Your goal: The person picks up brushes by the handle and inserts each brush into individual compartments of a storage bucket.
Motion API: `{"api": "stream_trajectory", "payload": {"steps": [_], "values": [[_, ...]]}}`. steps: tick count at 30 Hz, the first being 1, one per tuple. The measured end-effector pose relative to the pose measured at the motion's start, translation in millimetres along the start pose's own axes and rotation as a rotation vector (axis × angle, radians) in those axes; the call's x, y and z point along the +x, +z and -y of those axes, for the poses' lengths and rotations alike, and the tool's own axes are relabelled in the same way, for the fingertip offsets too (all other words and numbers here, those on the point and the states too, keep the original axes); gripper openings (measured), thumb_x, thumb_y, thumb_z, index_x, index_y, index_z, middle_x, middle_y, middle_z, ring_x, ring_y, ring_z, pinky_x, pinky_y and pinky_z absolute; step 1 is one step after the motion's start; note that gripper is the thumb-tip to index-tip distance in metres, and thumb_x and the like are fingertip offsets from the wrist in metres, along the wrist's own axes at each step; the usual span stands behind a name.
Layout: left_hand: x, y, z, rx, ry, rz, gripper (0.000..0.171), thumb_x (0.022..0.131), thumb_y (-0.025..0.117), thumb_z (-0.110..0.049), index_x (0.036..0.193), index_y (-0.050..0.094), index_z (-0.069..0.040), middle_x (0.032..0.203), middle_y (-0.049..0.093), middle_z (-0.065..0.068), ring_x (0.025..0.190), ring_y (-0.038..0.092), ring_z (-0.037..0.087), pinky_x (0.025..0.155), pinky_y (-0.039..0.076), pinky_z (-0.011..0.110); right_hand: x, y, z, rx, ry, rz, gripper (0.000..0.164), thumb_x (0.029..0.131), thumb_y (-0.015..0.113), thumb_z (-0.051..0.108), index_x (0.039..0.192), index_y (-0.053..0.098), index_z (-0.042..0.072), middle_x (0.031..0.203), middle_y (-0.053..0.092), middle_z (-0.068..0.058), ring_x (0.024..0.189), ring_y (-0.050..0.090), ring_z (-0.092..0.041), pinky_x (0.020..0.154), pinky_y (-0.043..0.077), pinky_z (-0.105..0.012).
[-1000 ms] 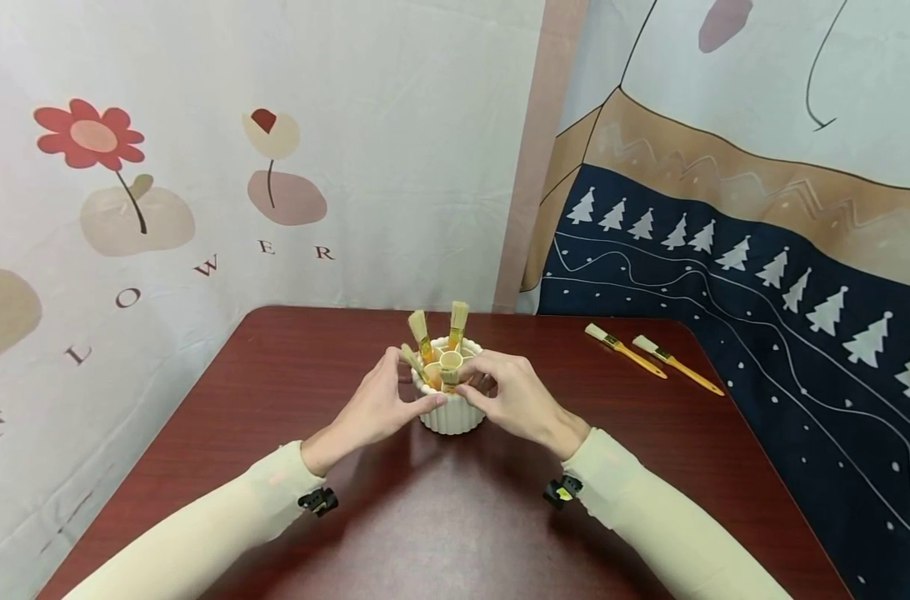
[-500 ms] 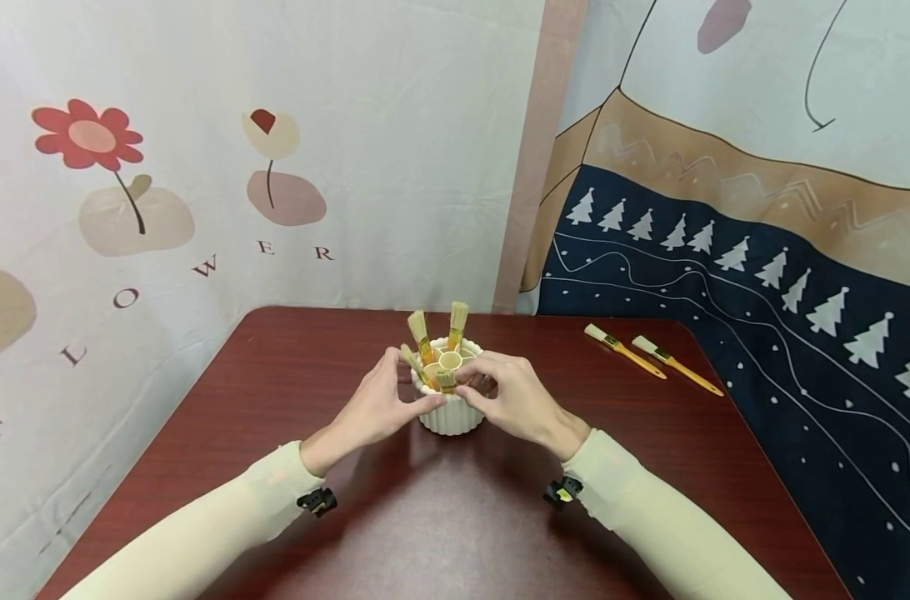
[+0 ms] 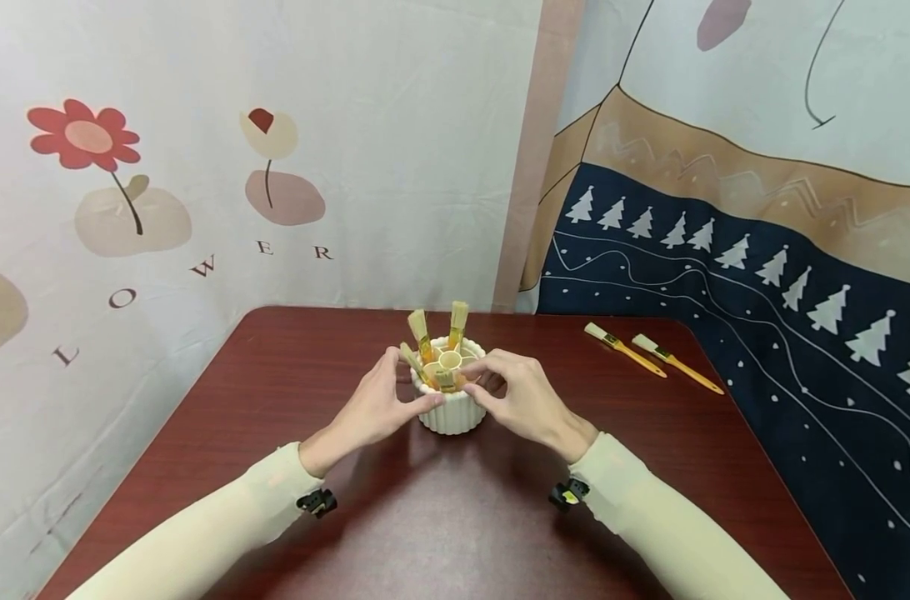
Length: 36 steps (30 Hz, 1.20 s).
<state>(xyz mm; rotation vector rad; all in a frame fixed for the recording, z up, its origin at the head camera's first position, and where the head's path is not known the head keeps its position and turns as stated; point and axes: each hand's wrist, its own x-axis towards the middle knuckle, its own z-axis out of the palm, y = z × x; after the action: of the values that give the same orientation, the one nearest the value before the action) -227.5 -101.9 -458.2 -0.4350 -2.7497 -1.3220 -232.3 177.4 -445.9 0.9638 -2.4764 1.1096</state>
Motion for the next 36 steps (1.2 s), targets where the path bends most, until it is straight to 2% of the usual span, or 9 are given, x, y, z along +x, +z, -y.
{"api": "stream_trajectory", "payload": {"steps": [11, 22, 25, 30, 33, 36], "values": [[2.5, -7.1, 5.4, 0.016, 0.003, 0.03, 0.058, 0.097, 0.097, -0.044, 0.132, 0.063, -0.011, 0.145, 0.073, 0.018, 0.133, 0.079, 0.037, 0.113, 0.064, 0.059, -14, -15, -15, -0.051, 0.077, -0.035, 0.023, 0.103, 0.091, 0.011, 0.125, 0.087, 0.015, 0.108, 0.082, 0.007, 0.091, 0.075, -0.005, 0.08, 0.068, -0.03], [9.1, -19.2, 9.4, 0.026, -0.011, 0.113, 0.061, 0.102, 0.092, -0.041, 0.149, 0.067, -0.011, 0.149, 0.078, 0.017, 0.141, 0.076, 0.039, 0.12, 0.06, 0.062, -25, -32, -28, -0.115, 0.191, -0.06, 0.023, 0.105, 0.089, 0.016, 0.128, 0.087, 0.02, 0.116, 0.085, 0.006, 0.095, 0.076, -0.009, 0.085, 0.069, -0.033], [11.6, -21.4, 10.1, 0.028, -0.002, 0.138, 0.065, 0.104, 0.091, -0.037, 0.157, 0.065, -0.01, 0.148, 0.079, 0.018, 0.145, 0.074, 0.04, 0.122, 0.058, 0.063, -28, -37, -33, -0.13, 0.224, -0.061, 0.024, 0.106, 0.088, 0.017, 0.129, 0.086, 0.021, 0.117, 0.085, 0.005, 0.096, 0.076, -0.01, 0.086, 0.068, -0.03], [16.4, -24.2, 12.1, 0.027, 0.001, 0.178, 0.078, 0.107, 0.087, -0.034, 0.172, 0.053, -0.007, 0.153, 0.076, 0.022, 0.154, 0.065, 0.046, 0.127, 0.052, 0.067, -30, -45, -39, -0.15, 0.255, -0.073, 0.024, 0.107, 0.087, 0.019, 0.13, 0.086, 0.022, 0.119, 0.085, 0.003, 0.098, 0.076, -0.013, 0.088, 0.07, -0.038], [18.8, -26.4, 12.7, 0.034, 0.009, 0.202, 0.08, 0.108, 0.086, -0.033, 0.175, 0.05, -0.007, 0.156, 0.075, 0.023, 0.157, 0.062, 0.049, 0.128, 0.05, 0.069, -30, -49, -42, -0.16, 0.271, -0.077, 0.024, 0.107, 0.087, 0.019, 0.131, 0.085, 0.021, 0.12, 0.086, 0.001, 0.099, 0.077, -0.015, 0.089, 0.07, -0.042], [20.5, -28.8, 12.0, 0.037, 0.017, 0.226, 0.08, 0.109, 0.084, -0.031, 0.176, 0.048, -0.007, 0.158, 0.074, 0.023, 0.157, 0.061, 0.051, 0.128, 0.05, 0.069, -31, -54, -43, -0.172, 0.281, -0.081, 0.024, 0.107, 0.086, 0.02, 0.131, 0.085, 0.021, 0.121, 0.086, 0.001, 0.098, 0.076, -0.015, 0.088, 0.07, -0.038]]}}
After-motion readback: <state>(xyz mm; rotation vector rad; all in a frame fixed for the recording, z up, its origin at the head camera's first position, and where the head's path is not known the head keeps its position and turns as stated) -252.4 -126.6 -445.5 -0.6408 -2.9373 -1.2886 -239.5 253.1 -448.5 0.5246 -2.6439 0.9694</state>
